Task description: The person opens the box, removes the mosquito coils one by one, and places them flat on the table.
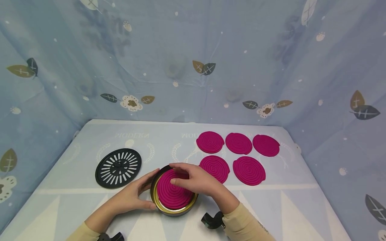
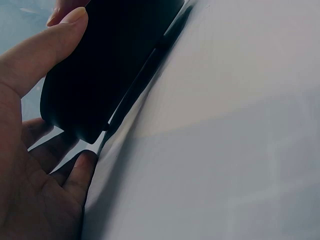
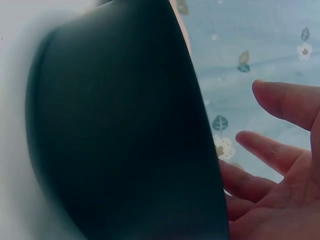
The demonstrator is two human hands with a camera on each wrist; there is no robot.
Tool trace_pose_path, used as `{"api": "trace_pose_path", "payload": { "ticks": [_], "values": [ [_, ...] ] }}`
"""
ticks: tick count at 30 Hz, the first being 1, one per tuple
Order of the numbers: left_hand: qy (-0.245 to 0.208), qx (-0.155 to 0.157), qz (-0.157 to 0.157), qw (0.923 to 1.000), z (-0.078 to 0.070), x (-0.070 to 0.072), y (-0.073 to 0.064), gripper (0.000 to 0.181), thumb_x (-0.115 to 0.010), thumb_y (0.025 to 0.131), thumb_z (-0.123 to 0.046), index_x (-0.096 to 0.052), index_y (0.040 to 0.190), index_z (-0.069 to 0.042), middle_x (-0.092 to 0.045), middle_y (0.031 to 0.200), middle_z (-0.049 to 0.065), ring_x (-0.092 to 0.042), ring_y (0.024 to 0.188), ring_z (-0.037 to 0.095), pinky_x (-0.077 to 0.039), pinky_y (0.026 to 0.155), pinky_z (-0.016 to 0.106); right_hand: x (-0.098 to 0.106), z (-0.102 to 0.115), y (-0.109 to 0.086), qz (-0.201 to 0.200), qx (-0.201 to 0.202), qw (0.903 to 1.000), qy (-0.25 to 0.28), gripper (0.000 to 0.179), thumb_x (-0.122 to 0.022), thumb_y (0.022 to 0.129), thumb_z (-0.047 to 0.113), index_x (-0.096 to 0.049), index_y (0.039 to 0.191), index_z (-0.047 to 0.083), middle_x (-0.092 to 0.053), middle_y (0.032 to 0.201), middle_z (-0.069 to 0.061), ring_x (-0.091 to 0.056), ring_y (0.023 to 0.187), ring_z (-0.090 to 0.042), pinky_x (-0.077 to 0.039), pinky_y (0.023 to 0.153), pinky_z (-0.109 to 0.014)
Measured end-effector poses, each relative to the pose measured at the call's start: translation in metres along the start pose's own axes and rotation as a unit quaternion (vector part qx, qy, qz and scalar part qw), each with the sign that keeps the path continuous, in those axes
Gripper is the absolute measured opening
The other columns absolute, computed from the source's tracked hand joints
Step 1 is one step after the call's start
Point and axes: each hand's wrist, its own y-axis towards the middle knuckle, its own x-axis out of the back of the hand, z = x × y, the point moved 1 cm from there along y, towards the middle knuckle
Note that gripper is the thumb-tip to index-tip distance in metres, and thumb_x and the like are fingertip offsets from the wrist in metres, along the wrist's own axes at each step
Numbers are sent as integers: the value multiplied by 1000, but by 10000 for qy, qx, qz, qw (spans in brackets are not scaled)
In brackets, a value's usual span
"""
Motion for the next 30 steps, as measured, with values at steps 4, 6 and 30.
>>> {"api": "trace_pose_path", "payload": {
  "ticks": [4,6,30],
  "values": [
    [50,3,-24,10000,1,0,0,111,-92,67,-39,-28,157,-24,-34,156,-8,-36,140,11,-38,113,28,-1,-1,1,-72,-18,9999,-89,58,-69,93,38,-52,145,18,-58,137,0,-52,128,-16,-47,107,-40],
    [79,49,-28,10000,2,0,0,111,-92,67,-40,-28,156,-27,-34,156,-8,-38,139,11,-38,113,29,-2,-1,1,-75,-16,9999,-73,57,-69,93,37,-52,144,19,-57,137,-1,-52,128,-17,-47,107,-41],
    [1,36,5,10000,2,0,1,111,-92,67,-40,-28,156,-27,-35,156,-7,-35,140,10,-37,113,27,3,-1,-1,-254,-182,9987,395,51,-69,94,32,-56,141,19,-60,134,-3,-55,125,-18,-50,105,-38]
  ]
}}
